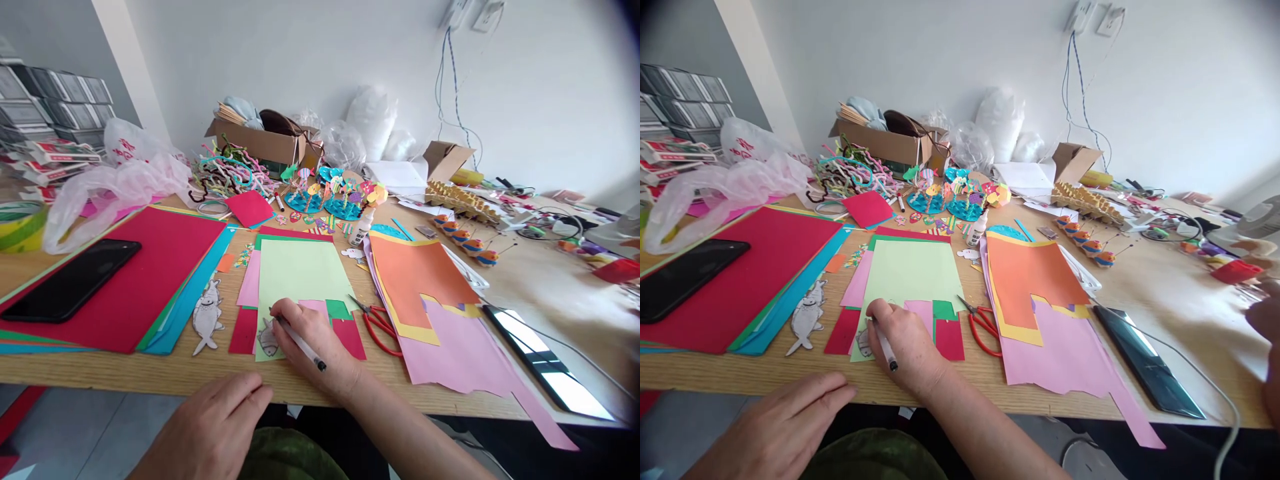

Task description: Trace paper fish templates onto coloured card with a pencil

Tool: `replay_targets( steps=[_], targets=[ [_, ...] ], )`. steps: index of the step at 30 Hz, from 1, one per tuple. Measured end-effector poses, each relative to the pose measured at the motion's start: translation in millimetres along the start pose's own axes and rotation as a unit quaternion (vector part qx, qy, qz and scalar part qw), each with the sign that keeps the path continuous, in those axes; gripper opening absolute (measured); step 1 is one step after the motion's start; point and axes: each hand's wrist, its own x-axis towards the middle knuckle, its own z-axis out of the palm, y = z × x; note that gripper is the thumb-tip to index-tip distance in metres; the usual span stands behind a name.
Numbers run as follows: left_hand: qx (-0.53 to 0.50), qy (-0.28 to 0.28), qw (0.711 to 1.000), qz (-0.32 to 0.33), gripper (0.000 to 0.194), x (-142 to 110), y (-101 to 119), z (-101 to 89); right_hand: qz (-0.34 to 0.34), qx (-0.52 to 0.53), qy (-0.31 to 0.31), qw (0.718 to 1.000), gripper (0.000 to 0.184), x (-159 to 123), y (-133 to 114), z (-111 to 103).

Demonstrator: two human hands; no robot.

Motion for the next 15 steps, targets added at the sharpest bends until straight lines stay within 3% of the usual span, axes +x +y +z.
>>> replay_targets(
  steps=[8,15],
  targets=[
    [0.069,-0.057,0.995,-0.043,0.047,-3,-7,31.4,-0.013,-0.017,-0.019,1.0,0.013,2,-1,-3],
    [0.06,-0.066,0.995,-0.052,0.044,4,-9,40.9,-0.002,-0.047,-0.026,0.999,0.014,3,-2,-3]
  ],
)
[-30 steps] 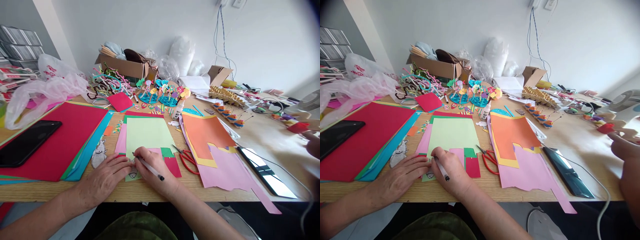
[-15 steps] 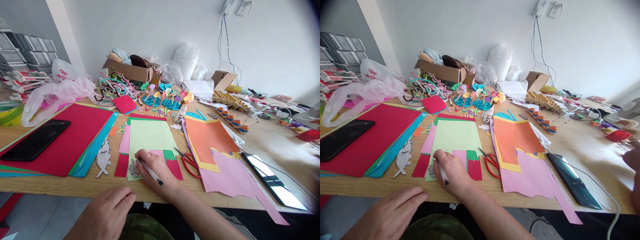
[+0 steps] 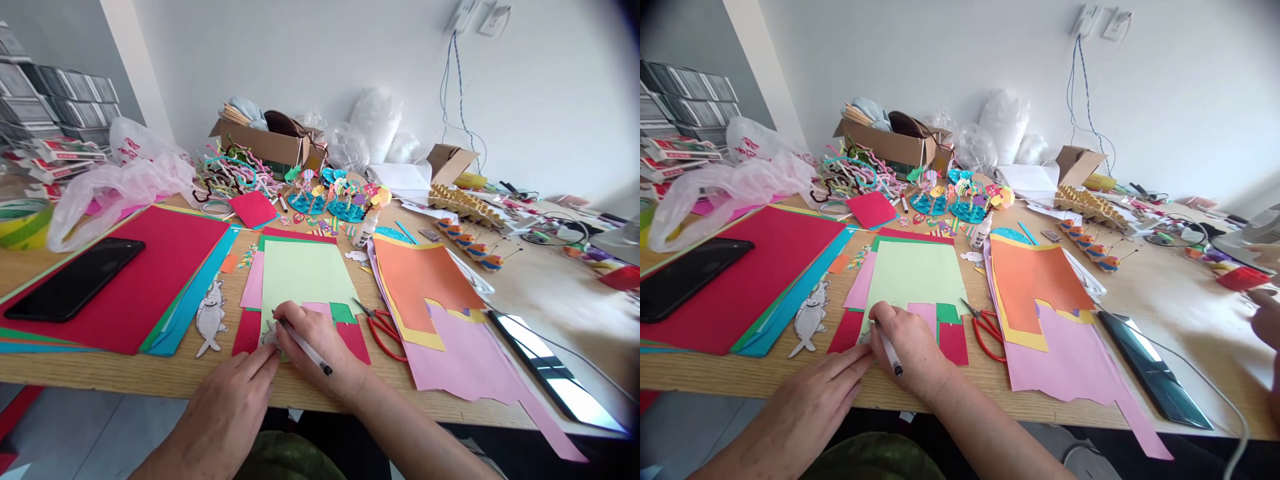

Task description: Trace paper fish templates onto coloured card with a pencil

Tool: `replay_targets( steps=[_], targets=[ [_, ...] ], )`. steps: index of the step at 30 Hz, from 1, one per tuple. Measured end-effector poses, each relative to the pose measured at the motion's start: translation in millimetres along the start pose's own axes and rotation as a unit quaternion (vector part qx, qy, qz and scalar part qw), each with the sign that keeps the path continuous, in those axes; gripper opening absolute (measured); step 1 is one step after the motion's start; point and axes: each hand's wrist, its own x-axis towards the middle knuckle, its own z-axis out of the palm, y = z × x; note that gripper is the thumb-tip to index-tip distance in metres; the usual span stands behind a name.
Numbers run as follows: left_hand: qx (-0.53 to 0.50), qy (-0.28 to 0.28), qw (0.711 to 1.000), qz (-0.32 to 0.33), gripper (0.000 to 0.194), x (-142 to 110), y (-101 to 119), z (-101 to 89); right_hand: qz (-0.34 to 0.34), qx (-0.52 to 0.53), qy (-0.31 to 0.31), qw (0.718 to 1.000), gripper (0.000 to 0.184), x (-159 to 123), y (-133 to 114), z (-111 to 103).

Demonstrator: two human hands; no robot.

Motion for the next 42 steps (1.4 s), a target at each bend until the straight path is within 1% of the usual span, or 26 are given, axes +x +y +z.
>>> replay_targets(
  steps=[5,8,11,13,15,18,20,22,24,27,31,42],
  targets=[
    [0.019,-0.003,1.0,0.002,0.045,-4,3,3.3,-0.004,-0.016,-0.007,1.0,0.015,1,-2,-1],
    [0.022,0.015,1.0,0.0,0.045,-6,4,4.6,-0.01,-0.018,-0.012,1.0,0.016,2,-1,-1],
    [0.023,0.027,0.999,0.001,0.044,-7,5,5.8,-0.021,0.002,-0.016,1.0,0.016,3,0,-3],
    [0.023,0.028,0.999,0.004,0.043,-8,5,6.6,-0.015,0.04,-0.021,0.999,0.015,4,0,-7],
    [0.024,0.024,0.999,0.009,0.042,-9,5,7.3,0.007,0.117,-0.036,0.992,0.013,7,0,-11],
    [0.03,0.012,0.999,0.02,0.043,-11,5,7.6,0.052,0.244,-0.069,0.966,0.014,10,0,-15],
    [0.034,0.012,0.999,0.021,0.044,-12,5,7.5,0.071,0.284,-0.091,0.952,0.015,12,0,-16],
    [0.036,0.02,0.999,0.022,0.044,-13,6,7.3,0.073,0.285,-0.105,0.95,0.016,12,0,-15],
    [0.035,0.029,0.999,0.022,0.044,-12,6,6.9,0.069,0.268,-0.112,0.954,0.016,13,-1,-14],
    [0.024,0.037,0.999,0.013,0.045,-10,6,6.1,0.06,0.245,-0.116,0.961,0.016,13,-1,-12],
    [0.013,0.045,0.999,0.005,0.047,-8,6,5.7,0.057,0.237,-0.119,0.963,0.017,14,-1,-11],
    [-0.007,0.03,1.0,-0.002,0.044,-8,7,3.1,0.047,0.225,-0.128,0.965,0.016,16,-4,-12]
  ],
)
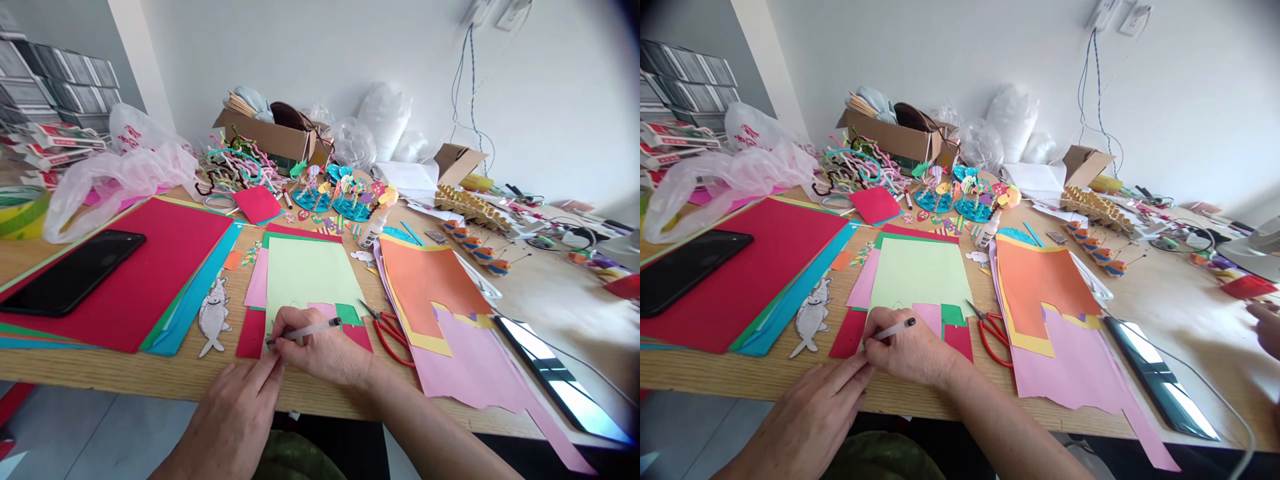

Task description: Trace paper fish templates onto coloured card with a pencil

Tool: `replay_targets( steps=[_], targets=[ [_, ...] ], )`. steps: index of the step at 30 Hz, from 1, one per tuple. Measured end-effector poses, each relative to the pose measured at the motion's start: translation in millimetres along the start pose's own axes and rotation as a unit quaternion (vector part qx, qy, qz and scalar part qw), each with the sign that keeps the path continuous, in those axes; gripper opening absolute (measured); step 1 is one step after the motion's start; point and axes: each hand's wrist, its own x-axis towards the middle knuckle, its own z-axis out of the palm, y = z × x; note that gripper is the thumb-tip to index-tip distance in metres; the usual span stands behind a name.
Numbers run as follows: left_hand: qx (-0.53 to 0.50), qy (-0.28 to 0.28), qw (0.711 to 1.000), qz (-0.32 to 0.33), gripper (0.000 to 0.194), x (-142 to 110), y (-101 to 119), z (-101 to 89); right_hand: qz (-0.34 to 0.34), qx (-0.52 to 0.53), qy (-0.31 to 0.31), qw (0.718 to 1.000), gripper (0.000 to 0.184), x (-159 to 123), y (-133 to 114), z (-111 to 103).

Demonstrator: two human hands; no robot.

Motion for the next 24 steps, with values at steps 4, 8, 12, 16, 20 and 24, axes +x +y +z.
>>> replay_targets(
  steps=[4,8,12,16,20,24],
  targets=[
    [-0.003,0.008,1.0,-0.007,0.045,1.1,0.4,-0.1,-0.001,-0.017,0.001,1.0,0.016,0.3,-0.2,0.5],
    [0.001,0.013,1.0,-0.008,0.044,1.9,0.7,0.0,-0.004,-0.022,-0.004,1.0,0.015,0.5,0.4,0.7],
    [0.004,0.01,1.0,-0.01,0.045,2.7,1.5,-1.5,0.0,-0.021,-0.003,1.0,0.015,0.2,0.1,2.0],
    [0.0,0.016,1.0,-0.011,0.045,3.5,2.2,-2.7,0.002,-0.02,0.005,1.0,0.016,0.2,-0.5,4.2],
    [-0.004,0.015,1.0,-0.012,0.044,3.1,2.3,-2.1,0.007,-0.03,0.013,0.999,0.016,0.8,0.0,4.7],
    [-0.006,0.009,1.0,-0.02,0.045,2.5,2.3,-1.1,0.005,-0.032,0.02,0.999,0.016,1.5,1.6,5.4]
  ],
)
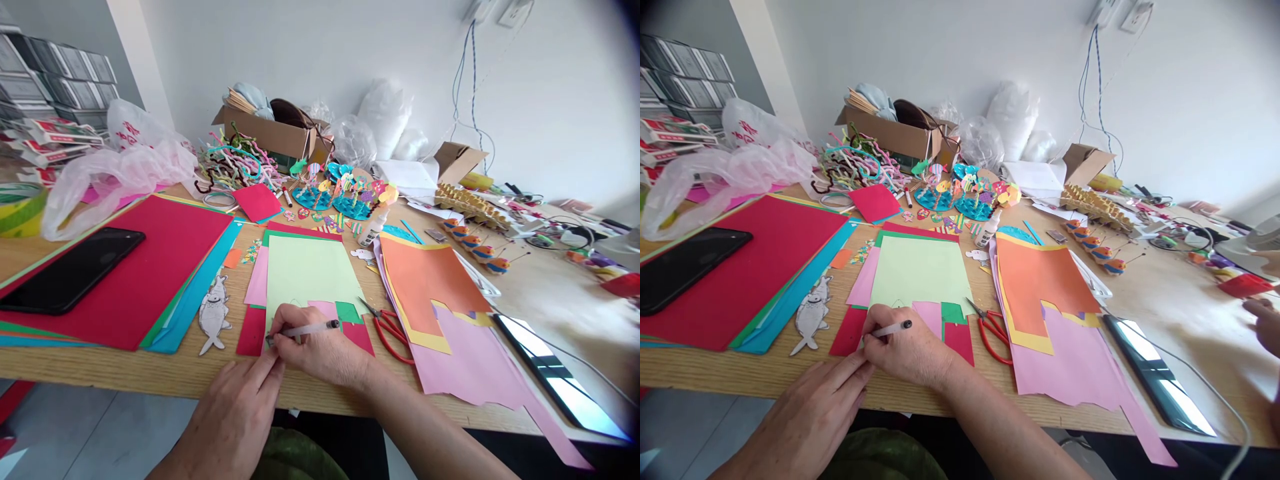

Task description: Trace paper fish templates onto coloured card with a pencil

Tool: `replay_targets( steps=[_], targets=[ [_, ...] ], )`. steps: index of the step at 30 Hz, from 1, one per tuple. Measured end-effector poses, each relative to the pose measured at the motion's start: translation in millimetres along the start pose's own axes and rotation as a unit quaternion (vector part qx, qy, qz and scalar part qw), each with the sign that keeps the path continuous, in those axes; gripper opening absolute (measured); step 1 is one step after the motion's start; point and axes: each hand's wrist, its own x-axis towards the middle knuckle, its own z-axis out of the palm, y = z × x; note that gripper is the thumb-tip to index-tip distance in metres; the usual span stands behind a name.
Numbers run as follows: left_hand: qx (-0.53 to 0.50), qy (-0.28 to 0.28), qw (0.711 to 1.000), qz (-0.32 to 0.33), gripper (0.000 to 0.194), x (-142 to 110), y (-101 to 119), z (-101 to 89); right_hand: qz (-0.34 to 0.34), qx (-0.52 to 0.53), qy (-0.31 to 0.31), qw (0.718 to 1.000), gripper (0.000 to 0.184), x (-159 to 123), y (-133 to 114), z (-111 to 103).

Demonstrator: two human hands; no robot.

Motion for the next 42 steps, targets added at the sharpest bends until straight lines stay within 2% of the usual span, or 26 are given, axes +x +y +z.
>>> replay_targets(
  steps=[19,27,33,42],
  targets=[
    [0.02,0.022,1.0,0.009,0.041,0.2,-1.5,1.4,0.009,-0.017,0.002,1.0,0.017,0.7,-2.3,-2.1],
    [0.027,0.001,1.0,0.016,0.044,-2.7,-3.2,2.0,0.031,0.06,0.026,0.997,0.017,1.0,2.3,-1.9],
    [0.015,-0.007,1.0,0.011,0.044,-0.3,-2.5,-0.4,0.036,0.034,0.001,0.999,0.017,0.6,-0.2,-0.7],
    [0.011,-0.015,1.0,0.004,0.046,3.6,-0.6,-4.2,0.031,-0.005,0.001,1.0,0.017,0.3,-3.2,-1.8]
  ],
)
